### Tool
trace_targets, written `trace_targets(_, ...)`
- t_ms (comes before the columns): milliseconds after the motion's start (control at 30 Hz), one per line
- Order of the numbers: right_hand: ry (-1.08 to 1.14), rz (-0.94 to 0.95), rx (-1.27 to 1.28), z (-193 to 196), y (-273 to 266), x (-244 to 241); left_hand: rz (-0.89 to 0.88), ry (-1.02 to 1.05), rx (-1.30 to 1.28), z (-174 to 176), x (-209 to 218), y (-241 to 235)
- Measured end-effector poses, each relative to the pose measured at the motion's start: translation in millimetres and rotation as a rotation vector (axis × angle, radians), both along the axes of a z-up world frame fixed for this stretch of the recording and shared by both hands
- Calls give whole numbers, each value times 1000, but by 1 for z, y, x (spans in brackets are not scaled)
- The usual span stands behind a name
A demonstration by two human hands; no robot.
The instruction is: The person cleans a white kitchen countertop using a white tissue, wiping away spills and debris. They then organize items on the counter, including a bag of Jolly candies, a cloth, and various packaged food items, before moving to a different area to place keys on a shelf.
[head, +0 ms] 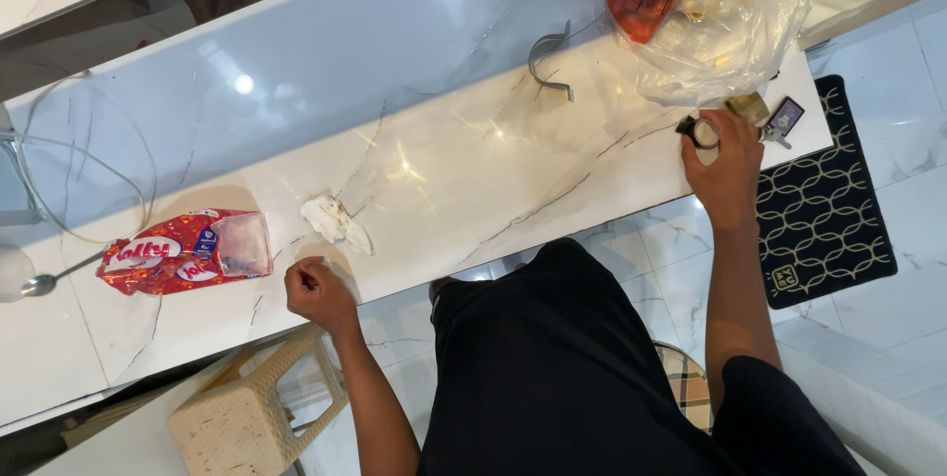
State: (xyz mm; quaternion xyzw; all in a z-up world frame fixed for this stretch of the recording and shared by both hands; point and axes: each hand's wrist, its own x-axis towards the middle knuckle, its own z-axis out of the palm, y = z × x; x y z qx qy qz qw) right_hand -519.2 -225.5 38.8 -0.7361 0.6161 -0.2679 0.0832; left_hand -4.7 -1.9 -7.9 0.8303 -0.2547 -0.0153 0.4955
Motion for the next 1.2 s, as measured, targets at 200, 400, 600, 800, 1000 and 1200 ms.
trace_targets(200,-71,-87,-220,-4,3,53,-7,-18,-5,0,-1,-1)
trace_targets(400,-246,108,-67,11,-24,146,14,-23,16,1,-1,-4)
trace_targets(600,-96,233,-120,-36,-83,186,2,-56,19,0,0,-1)
trace_targets(800,-181,371,-169,-39,-88,255,23,-72,34,0,0,-2)
trace_targets(1000,-234,443,-107,-10,-61,281,-57,-239,81,26,-7,-11)
trace_targets(1200,-346,610,188,-3,21,262,-374,-476,264,18,-32,-28)
